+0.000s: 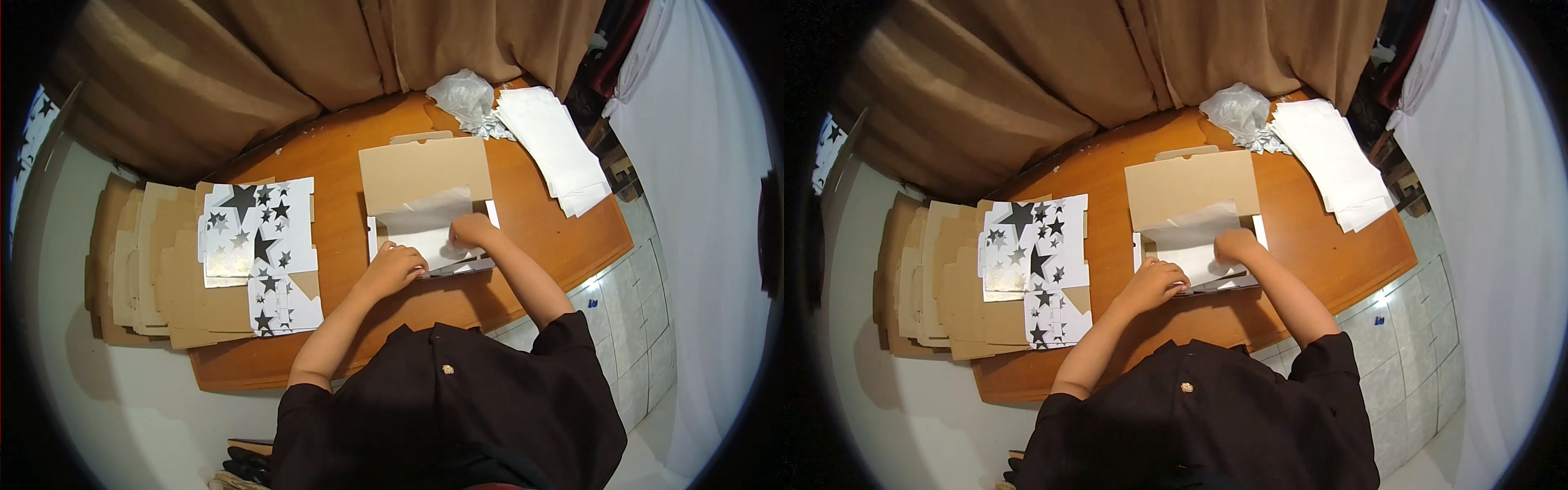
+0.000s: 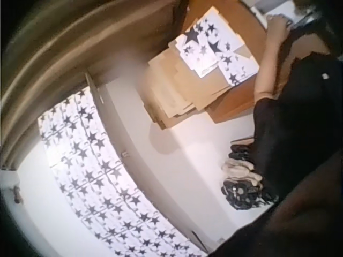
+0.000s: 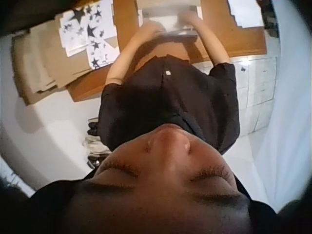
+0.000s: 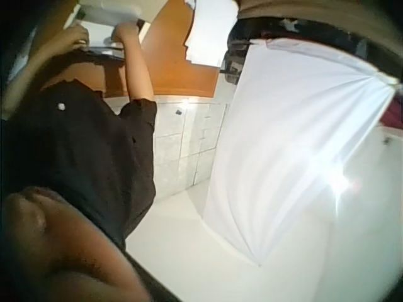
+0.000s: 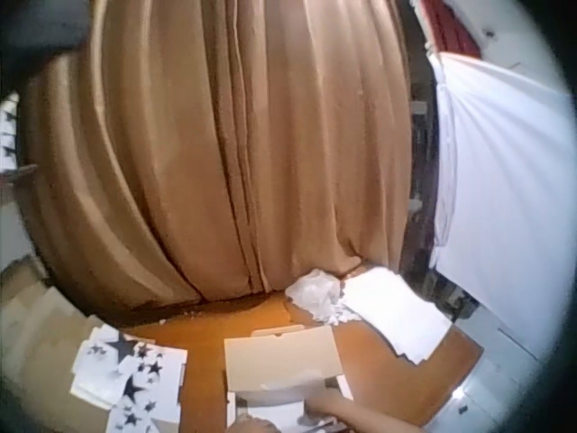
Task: The person is assembling shoe boxes, inserting tissue paper and silica gel, then placing the boxes on a shelf.
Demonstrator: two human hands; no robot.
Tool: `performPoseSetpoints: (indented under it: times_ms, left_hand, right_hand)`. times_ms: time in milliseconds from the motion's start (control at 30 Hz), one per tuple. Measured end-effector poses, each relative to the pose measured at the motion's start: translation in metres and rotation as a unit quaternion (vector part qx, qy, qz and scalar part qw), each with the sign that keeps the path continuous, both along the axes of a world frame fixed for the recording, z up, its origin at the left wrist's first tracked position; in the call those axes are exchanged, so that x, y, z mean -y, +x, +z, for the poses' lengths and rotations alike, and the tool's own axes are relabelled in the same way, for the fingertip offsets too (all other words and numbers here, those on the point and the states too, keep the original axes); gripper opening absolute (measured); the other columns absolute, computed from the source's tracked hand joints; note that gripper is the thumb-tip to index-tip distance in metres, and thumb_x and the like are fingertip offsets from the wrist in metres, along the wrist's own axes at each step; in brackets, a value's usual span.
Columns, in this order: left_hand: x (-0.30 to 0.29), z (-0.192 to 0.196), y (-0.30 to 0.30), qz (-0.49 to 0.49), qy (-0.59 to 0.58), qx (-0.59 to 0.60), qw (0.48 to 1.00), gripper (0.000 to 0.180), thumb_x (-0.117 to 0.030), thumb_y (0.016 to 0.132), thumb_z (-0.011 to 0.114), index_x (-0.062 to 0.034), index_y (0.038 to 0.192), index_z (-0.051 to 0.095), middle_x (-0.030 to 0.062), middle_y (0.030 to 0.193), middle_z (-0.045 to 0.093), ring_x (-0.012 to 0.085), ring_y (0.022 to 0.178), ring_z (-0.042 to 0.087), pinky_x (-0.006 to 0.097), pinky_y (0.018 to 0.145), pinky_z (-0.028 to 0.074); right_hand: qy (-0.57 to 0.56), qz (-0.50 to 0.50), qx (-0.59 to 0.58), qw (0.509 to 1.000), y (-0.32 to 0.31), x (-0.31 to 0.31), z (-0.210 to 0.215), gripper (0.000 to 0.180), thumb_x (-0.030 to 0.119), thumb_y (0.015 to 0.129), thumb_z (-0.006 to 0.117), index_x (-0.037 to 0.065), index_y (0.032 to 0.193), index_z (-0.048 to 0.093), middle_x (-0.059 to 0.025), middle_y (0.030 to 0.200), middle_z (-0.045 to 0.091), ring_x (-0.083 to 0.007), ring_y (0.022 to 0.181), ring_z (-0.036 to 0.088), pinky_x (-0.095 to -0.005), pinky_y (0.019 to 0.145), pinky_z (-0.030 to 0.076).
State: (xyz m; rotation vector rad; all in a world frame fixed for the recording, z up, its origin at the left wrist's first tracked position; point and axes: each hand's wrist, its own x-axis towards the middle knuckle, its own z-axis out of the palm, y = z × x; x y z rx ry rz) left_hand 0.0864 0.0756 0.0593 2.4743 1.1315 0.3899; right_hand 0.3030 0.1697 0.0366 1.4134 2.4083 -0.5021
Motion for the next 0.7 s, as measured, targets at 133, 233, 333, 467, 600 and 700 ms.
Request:
performPoseSetpoints:
  times_ms: [133,233,333,467,600,700]
  left_hand:
    - [-0.007,0.002,-0.003,0.017,-0.005,-0.013,1.000,0.011,-0.023,0.083,0.060,-0.0138,0.086,0.067,0.0012,0.086,0.064,0.0190,0.088,0.058,0.038,0.083,0.034]
    - [-0.014,-0.011,-0.007,0.050,0.021,-0.002,0.999,0.012,-0.023,0.083,0.060,-0.0132,0.084,0.067,0.0019,0.083,0.063,0.0205,0.087,0.058,0.039,0.082,0.034]
    - [-0.025,-0.011,0.001,0.056,0.088,-0.016,0.994,0.012,-0.022,0.082,0.060,-0.0118,0.081,0.066,0.0030,0.081,0.061,0.0220,0.085,0.057,0.041,0.083,0.034]
    - [-0.038,-0.026,0.005,0.104,0.150,-0.063,0.981,0.012,-0.020,0.080,0.061,-0.0099,0.075,0.065,0.0054,0.078,0.058,0.0228,0.084,0.056,0.043,0.084,0.035]
    - [-0.050,-0.044,0.013,0.117,0.182,-0.077,0.973,0.009,-0.018,0.077,0.061,-0.0102,0.074,0.064,0.0068,0.078,0.057,0.0234,0.083,0.055,0.045,0.084,0.035]
    - [-0.058,-0.056,0.015,0.140,0.240,-0.128,0.952,0.007,-0.017,0.075,0.062,-0.0112,0.072,0.064,0.0070,0.077,0.056,0.0237,0.083,0.055,0.045,0.084,0.034]
  right_hand:
    - [-0.163,0.085,0.022,0.983,-0.004,-0.022,-0.029,0.028,0.026,0.067,0.065,0.011,0.089,0.072,-0.0166,0.093,0.067,-0.0296,0.087,0.064,-0.0396,0.074,0.050]
    - [-0.095,0.046,0.002,0.994,-0.009,-0.009,-0.006,0.022,0.031,0.073,0.065,0.017,0.088,0.073,-0.0099,0.088,0.068,-0.0259,0.082,0.065,-0.0366,0.071,0.050]
    - [-0.130,0.032,0.051,0.990,0.009,-0.018,-0.046,0.022,0.028,0.076,0.064,0.015,0.092,0.072,-0.0118,0.088,0.068,-0.0266,0.082,0.065,-0.0360,0.071,0.049]
    - [-0.062,-0.048,-0.164,0.983,0.027,-0.008,0.018,0.020,0.024,0.081,0.062,0.010,0.091,0.070,-0.0119,0.088,0.067,-0.0288,0.079,0.063,-0.0362,0.070,0.049]
    - [0.061,-0.108,-0.244,0.962,0.023,0.020,0.061,0.017,0.025,0.080,0.063,0.013,0.088,0.071,-0.0083,0.088,0.065,-0.0272,0.083,0.061,-0.0373,0.076,0.046]
    - [0.188,-0.044,-0.258,0.947,0.019,0.040,0.039,0.015,0.026,0.080,0.062,0.016,0.084,0.072,-0.0058,0.084,0.062,-0.0243,0.087,0.058,-0.0410,0.081,0.040]
